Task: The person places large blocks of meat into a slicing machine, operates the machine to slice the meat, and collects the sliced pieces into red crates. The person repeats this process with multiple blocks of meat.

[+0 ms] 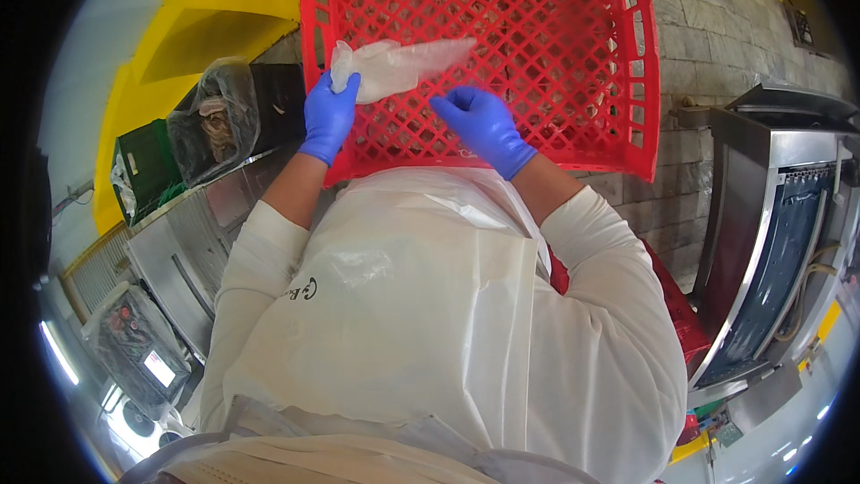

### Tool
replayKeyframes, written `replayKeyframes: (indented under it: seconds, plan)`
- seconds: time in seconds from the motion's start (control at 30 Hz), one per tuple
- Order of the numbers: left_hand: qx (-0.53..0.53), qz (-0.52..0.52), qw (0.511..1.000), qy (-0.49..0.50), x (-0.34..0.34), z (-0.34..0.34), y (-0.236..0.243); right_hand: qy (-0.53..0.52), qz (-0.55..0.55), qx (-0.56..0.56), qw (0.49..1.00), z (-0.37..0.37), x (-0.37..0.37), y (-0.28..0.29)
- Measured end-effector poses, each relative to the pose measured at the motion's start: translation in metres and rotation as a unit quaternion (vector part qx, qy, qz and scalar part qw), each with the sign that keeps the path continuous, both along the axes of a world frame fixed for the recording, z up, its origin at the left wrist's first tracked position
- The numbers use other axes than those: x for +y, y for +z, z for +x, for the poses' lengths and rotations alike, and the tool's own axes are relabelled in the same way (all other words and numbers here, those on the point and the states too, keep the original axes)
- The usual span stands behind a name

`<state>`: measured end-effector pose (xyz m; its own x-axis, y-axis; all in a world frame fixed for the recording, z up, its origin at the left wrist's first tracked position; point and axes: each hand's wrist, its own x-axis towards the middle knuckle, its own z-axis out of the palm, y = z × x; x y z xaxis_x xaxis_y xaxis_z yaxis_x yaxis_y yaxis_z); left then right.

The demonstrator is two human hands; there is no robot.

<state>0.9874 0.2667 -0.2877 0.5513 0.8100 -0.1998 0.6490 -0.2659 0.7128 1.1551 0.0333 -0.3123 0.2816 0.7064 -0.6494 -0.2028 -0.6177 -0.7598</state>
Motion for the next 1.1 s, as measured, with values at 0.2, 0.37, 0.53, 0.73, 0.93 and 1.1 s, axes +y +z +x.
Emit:
replayKeyframes:
  seconds: [0.2, 0.37, 0.53, 0.73, 0.93, 1.1]
  plan:
    - [-0.102, -0.176, 0.967, -0.156, -0.048, 0.024, 0.047, -0.258, 0.139, 0.399, 0.869, -0.005, 0.025, 0.056]
    - [-0.093, -0.406, 0.882, -0.220, -0.055, 0.017, 0.087, -0.112, 0.262, 0.226, 0.932, -0.004, 0.050, 0.029]
    - [-0.179, -0.446, 0.872, -0.090, -0.042, -0.007, 0.091, -0.057, 0.251, 0.150, 0.955, -0.016, 0.037, 0.070]
    - [-0.229, -0.480, 0.846, -0.045, -0.052, -0.013, 0.088, 0.321, 0.335, -0.422, 0.779, -0.015, 0.058, 0.095]
    - [-0.184, -0.230, 0.955, 0.040, 0.011, -0.070, 0.031, -0.081, 0.045, -0.484, 0.870, 0.095, -0.059, 0.022]
    - [-0.156, -0.193, 0.949, 0.193, 0.046, -0.159, -0.035, -0.228, -0.366, -0.570, 0.700, 0.178, -0.236, -0.002]
